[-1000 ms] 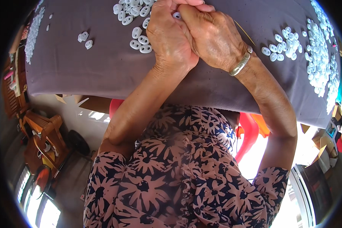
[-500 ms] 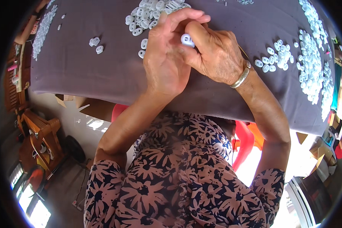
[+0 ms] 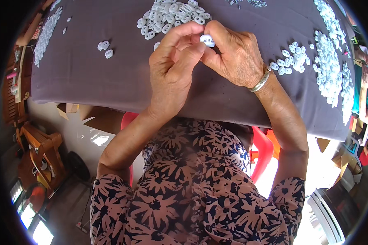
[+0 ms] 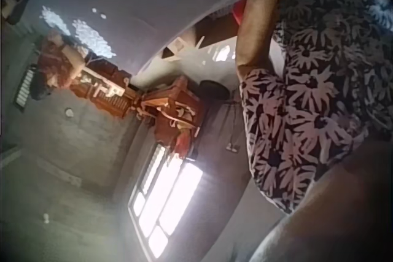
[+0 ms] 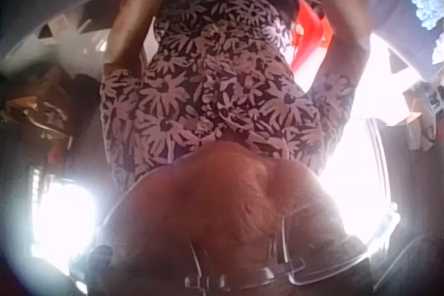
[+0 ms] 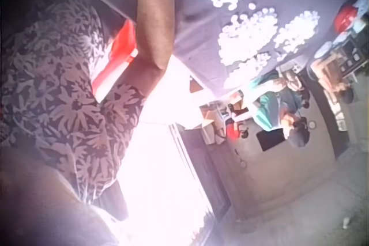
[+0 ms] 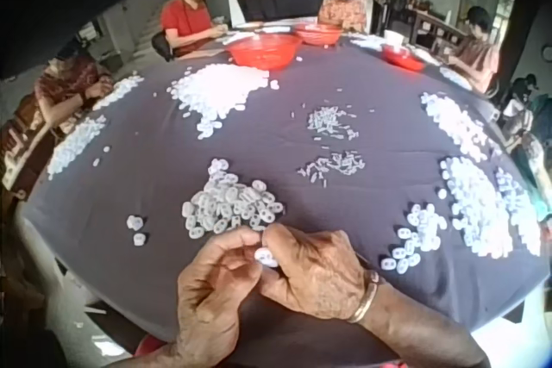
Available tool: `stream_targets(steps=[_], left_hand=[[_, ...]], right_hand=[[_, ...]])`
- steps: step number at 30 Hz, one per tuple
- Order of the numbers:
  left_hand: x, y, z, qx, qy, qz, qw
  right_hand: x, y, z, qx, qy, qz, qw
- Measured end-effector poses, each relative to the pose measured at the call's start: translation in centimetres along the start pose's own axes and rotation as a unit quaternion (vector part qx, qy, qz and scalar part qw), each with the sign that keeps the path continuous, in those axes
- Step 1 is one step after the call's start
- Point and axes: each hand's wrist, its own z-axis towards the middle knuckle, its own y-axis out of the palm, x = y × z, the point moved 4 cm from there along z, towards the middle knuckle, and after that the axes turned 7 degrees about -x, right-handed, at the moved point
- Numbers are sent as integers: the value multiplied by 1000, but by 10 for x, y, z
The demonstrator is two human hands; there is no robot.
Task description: The person assembles plastic cord locks by inserting small components into the toggle bodies by hand and using a wooden stick, then placing the finished cord locks on the table.
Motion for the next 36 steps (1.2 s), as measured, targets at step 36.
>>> stream_targets(steps=[36], left_hand=[[11,-111,-8,65,98,425,898]], right_hand=[[-11,48,5,-78,43,28,996]])
